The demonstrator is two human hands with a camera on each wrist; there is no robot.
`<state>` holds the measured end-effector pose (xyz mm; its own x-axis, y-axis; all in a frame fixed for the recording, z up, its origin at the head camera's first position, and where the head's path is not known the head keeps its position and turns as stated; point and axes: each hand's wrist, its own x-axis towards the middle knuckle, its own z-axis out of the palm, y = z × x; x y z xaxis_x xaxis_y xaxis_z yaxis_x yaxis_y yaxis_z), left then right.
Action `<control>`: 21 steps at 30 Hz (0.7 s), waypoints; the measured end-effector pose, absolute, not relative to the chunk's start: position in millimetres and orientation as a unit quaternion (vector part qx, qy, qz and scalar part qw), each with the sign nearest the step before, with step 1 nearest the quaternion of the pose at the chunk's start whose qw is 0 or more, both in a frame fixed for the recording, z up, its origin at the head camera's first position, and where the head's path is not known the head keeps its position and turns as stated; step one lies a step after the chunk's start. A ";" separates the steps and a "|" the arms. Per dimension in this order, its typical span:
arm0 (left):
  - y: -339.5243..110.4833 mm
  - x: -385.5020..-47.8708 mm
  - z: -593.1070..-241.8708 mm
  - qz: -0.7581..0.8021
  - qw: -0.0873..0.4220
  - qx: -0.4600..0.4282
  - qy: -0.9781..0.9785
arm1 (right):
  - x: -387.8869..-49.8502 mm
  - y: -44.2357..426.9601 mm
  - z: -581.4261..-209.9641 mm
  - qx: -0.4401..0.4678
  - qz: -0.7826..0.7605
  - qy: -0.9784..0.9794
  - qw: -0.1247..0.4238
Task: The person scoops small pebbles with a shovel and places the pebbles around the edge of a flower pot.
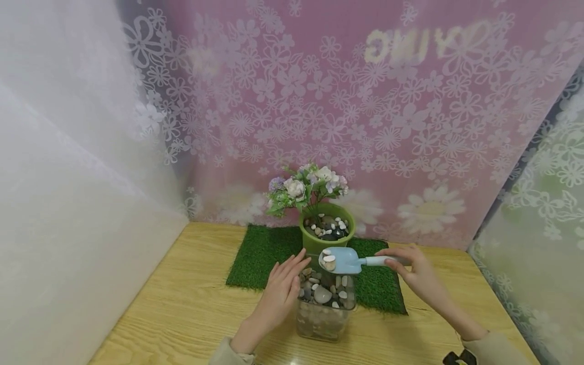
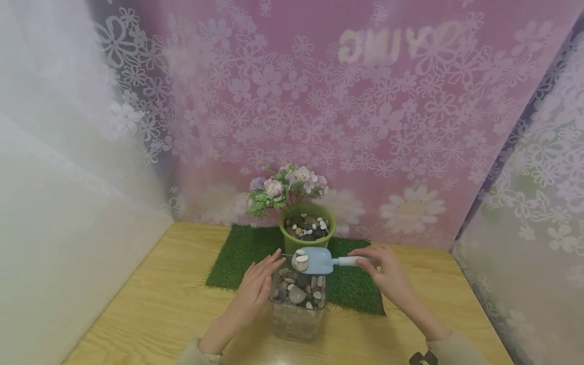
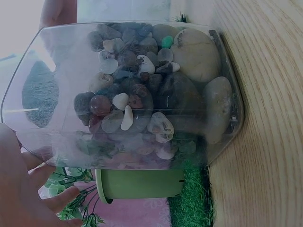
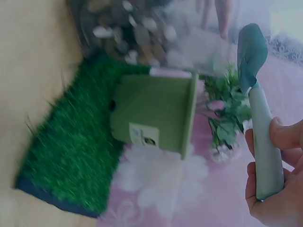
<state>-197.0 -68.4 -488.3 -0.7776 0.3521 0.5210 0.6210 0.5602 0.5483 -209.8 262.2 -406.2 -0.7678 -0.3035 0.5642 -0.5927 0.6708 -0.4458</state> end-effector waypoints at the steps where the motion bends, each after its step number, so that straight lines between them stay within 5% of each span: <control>1: -68.4 -196.8 -488.1 -0.375 0.178 -0.281 -0.865 | -213.5 263.7 -402.6 0.250 0.312 -0.885 0.238; 6: -68.0 -196.4 -488.2 -0.375 0.179 -0.280 -0.865 | -231.6 273.3 -387.8 0.217 0.276 -0.900 0.260; 21: -67.6 -196.0 -487.6 -0.377 0.171 -0.278 -0.867 | -282.9 293.3 -364.7 0.196 0.197 -0.939 0.204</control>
